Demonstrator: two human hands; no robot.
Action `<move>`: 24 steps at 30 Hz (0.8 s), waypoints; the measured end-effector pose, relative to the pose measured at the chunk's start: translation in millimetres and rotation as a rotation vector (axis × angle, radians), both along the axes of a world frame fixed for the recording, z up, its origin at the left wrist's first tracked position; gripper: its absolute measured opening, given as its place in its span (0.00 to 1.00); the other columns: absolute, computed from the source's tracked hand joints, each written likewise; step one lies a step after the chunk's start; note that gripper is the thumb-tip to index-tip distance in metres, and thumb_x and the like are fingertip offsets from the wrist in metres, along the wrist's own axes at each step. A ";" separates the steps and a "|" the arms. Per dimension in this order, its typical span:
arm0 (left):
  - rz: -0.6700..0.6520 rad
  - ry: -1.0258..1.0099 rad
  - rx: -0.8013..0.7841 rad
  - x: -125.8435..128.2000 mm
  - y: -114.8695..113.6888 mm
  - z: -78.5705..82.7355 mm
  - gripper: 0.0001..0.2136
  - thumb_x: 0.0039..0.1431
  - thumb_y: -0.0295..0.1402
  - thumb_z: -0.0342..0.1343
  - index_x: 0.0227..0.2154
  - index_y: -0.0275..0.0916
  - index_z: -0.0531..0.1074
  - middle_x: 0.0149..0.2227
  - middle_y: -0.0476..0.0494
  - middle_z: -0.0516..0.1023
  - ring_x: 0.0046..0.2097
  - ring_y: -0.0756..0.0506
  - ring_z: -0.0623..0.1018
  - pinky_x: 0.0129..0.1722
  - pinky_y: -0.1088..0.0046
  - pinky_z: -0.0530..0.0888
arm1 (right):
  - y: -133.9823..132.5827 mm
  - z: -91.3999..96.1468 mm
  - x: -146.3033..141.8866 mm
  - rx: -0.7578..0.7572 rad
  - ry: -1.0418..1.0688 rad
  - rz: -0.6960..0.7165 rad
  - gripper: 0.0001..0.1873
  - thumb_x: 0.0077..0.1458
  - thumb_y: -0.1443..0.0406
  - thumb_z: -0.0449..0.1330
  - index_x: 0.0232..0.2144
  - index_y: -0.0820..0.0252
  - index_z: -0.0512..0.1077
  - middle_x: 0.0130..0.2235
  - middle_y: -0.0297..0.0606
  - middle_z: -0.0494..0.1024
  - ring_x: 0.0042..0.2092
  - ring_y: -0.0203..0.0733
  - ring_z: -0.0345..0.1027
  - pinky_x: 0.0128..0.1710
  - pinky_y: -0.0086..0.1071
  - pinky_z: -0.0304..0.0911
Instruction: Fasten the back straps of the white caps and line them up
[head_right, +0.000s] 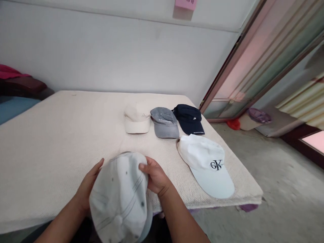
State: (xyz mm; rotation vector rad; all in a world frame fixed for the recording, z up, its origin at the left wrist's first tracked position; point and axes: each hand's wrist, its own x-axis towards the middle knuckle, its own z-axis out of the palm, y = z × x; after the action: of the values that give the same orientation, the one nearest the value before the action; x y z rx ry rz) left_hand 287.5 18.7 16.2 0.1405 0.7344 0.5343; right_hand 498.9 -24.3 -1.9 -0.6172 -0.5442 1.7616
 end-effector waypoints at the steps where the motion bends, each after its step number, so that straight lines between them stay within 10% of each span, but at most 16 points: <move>1: -0.005 0.017 0.026 2.1 -2.1 -1.3 0.20 0.57 0.45 0.54 0.40 0.33 0.76 0.34 0.35 0.82 0.40 0.35 0.80 0.43 0.60 0.73 | 3.1 0.7 2.9 0.008 0.020 -0.068 0.14 0.48 0.65 0.66 0.39 0.63 0.75 0.35 0.38 0.80 0.33 0.37 0.73 0.37 0.30 0.68; 9: 0.027 0.125 0.169 19.1 -8.3 -24.9 0.10 0.58 0.31 0.54 0.38 0.32 0.77 0.37 0.38 0.82 0.41 0.41 0.80 0.44 0.67 0.72 | 28.7 -2.3 31.3 -0.050 0.021 -0.374 0.08 0.48 0.68 0.66 0.33 0.61 0.75 0.31 0.34 0.80 0.32 0.36 0.74 0.38 0.29 0.69; 17: 0.214 0.201 0.239 42.7 25.8 -18.6 0.04 0.56 0.29 0.58 0.33 0.35 0.76 0.34 0.44 0.81 0.37 0.46 0.79 0.42 0.71 0.74 | 20.5 0.0 46.5 0.010 -0.203 -0.124 0.23 0.50 0.65 0.64 0.49 0.60 0.69 0.47 0.44 0.78 0.44 0.44 0.73 0.44 0.36 0.67; 24: 0.257 0.205 0.367 61.5 49.3 -18.5 0.06 0.55 0.30 0.58 0.32 0.33 0.76 0.34 0.40 0.81 0.38 0.44 0.78 0.42 0.70 0.72 | 41.6 -14.1 58.9 -0.022 -0.236 -0.500 0.19 0.47 0.65 0.65 0.43 0.59 0.71 0.40 0.38 0.79 0.38 0.40 0.73 0.38 0.32 0.67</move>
State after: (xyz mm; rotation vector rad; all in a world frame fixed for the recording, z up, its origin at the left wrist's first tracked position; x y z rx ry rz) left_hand 349.0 68.0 -2.3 0.4517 0.8541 0.9082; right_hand 557.7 17.3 -16.0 -0.8981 -0.4794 1.2329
